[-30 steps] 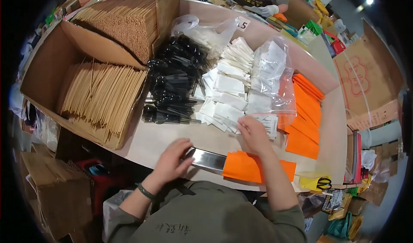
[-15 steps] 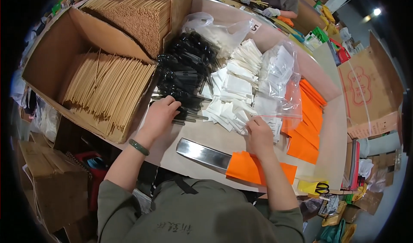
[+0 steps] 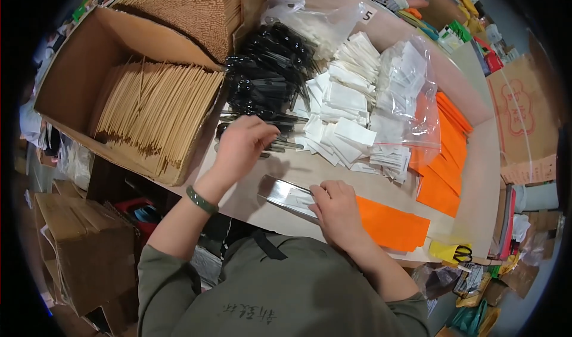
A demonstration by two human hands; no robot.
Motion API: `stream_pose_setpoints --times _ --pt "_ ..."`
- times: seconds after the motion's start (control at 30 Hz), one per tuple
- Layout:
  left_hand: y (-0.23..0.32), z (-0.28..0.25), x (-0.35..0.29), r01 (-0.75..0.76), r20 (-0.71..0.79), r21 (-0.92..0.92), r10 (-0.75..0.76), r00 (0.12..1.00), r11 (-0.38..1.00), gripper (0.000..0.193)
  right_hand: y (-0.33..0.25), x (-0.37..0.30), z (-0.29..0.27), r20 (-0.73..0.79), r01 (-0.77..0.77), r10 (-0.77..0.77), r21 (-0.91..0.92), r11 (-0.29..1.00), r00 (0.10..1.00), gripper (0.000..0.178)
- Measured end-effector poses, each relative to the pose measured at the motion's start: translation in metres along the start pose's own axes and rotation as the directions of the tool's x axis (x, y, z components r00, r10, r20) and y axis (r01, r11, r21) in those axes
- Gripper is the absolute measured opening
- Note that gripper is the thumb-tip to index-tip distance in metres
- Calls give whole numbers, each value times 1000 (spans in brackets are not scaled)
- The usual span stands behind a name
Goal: Packaging wooden sticks into orange paper sleeves using a metal guide tray.
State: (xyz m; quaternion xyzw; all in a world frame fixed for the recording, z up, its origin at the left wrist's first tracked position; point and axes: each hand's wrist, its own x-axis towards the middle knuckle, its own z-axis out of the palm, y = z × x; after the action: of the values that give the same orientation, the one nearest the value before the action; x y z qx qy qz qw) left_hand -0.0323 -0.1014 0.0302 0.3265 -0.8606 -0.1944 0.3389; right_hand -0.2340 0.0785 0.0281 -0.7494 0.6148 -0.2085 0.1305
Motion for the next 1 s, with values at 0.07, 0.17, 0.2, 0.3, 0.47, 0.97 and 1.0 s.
stream_pose_setpoints --times 0.07,0.17,0.2,0.3,0.47,0.97,1.0 --pt "9 13 -17 11 83 -139 0 997 990 13 -4 -5 1 -76 -25 25 -2 1000 997 26" --pt "31 20 -38 139 247 -297 -64 967 945 13 3 -20 -5 -202 -71 75 26 997 977 35" --pt "38 19 -45 246 330 -302 -141 933 921 14 6 -30 -16 -246 -68 70 19 998 967 38" --pt "48 30 -65 63 259 -243 3 966 968 13 8 -47 -25 -211 -14 17 16 1000 977 43" --pt "43 46 -63 -100 200 -178 136 970 979 16 17 -41 -3 107 360 -345 -202 911 933 46" --pt "-120 -118 -83 512 -81 532 -561 824 674 16 36 -75 54 -39 271 -272 -31 962 962 50" --pt "-118 -120 -79 496 -53 524 -555 830 693 14 33 -75 52 -21 236 -237 -40 971 971 48"
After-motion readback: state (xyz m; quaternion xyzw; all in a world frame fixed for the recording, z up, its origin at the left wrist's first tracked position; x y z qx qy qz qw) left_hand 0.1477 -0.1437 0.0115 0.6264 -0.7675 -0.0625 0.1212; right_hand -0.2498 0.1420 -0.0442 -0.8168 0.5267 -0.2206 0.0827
